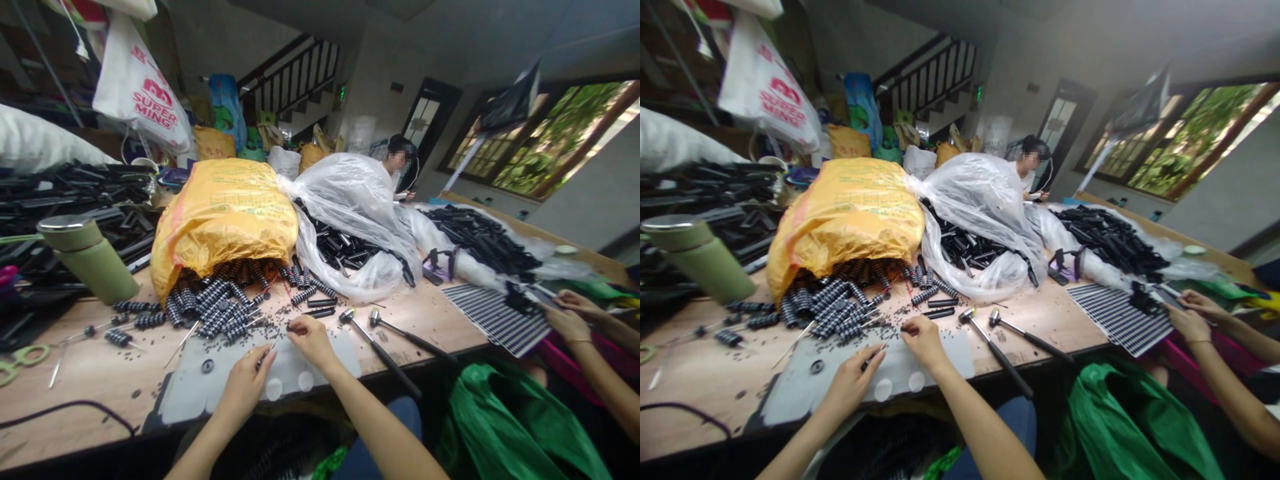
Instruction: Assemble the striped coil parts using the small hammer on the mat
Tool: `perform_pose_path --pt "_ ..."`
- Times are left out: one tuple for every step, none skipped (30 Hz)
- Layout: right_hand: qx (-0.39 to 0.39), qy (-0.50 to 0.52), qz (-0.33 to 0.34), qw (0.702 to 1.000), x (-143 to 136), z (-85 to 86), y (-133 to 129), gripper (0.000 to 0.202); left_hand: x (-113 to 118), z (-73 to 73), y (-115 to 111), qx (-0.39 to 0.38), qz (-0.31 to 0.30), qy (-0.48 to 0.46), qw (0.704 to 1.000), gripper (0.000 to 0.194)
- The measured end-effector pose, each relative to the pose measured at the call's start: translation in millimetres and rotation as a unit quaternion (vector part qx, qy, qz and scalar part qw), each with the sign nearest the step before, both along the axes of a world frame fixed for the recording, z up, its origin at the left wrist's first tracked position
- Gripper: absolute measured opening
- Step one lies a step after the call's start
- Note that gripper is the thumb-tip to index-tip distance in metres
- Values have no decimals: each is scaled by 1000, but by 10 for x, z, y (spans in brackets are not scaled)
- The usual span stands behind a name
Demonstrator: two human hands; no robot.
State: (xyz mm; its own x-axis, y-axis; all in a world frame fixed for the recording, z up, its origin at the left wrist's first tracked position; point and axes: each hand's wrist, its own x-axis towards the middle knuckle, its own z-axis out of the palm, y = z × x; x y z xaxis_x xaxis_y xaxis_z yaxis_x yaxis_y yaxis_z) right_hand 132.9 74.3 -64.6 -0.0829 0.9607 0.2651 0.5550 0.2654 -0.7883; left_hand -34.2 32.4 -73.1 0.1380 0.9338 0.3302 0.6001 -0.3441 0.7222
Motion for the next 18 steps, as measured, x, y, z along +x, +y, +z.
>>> perform_pose_path --pt "-10 44 12 999 -20 1 -65 12 4 0 -19 0 -5 4 1000 27" --pt "-21 91 22 995 -45 3 -126 13 7 5 -37 1 -12 10 1000 28" --pt "-31 136 30 990 -72 5 -183 16 10 12 -55 0 -19 16 1000 28" --pt "-39 172 35 984 -99 9 -233 18 12 22 -74 0 -25 21 999 29" --pt "-42 193 37 980 -123 15 -276 19 12 32 -92 -1 -29 26 999 29" --pt "-40 205 38 977 -143 25 -312 20 10 43 -111 -1 -32 29 999 29" --pt "-34 210 40 976 -159 38 -343 19 5 53 -131 -2 -34 30 999 29" --pt "-27 210 43 976 -170 54 -369 19 -2 62 -151 -1 -35 30 999 29" --pt "-19 206 45 977 -178 71 -391 18 -11 71 -172 0 -36 29 999 28" --pt "-11 202 47 978 -184 89 -410 18 -23 80 -194 0 -37 28 999 28" --pt "-5 198 49 979 -189 105 -428 17 -37 89 -215 0 -38 28 999 28" --pt "-1 197 51 979 -195 118 -444 17 -51 97 -237 -2 -39 27 999 28" --pt "2 198 54 979 -202 128 -459 17 -66 105 -257 -6 -39 27 999 28" --pt "5 198 58 978 -210 133 -473 17 -82 113 -277 -11 -39 27 999 29" --pt "10 196 65 978 -221 135 -485 16 -97 121 -296 -18 -38 26 999 29" --pt "22 191 73 979 -233 133 -496 15 -114 130 -315 -28 -36 25 999 30" --pt "42 179 80 980 -248 128 -505 14 -133 138 -333 -39 -34 24 998 31" --pt "72 159 90 981 -266 120 -513 12 -154 147 -351 -52 -34 21 998 32"
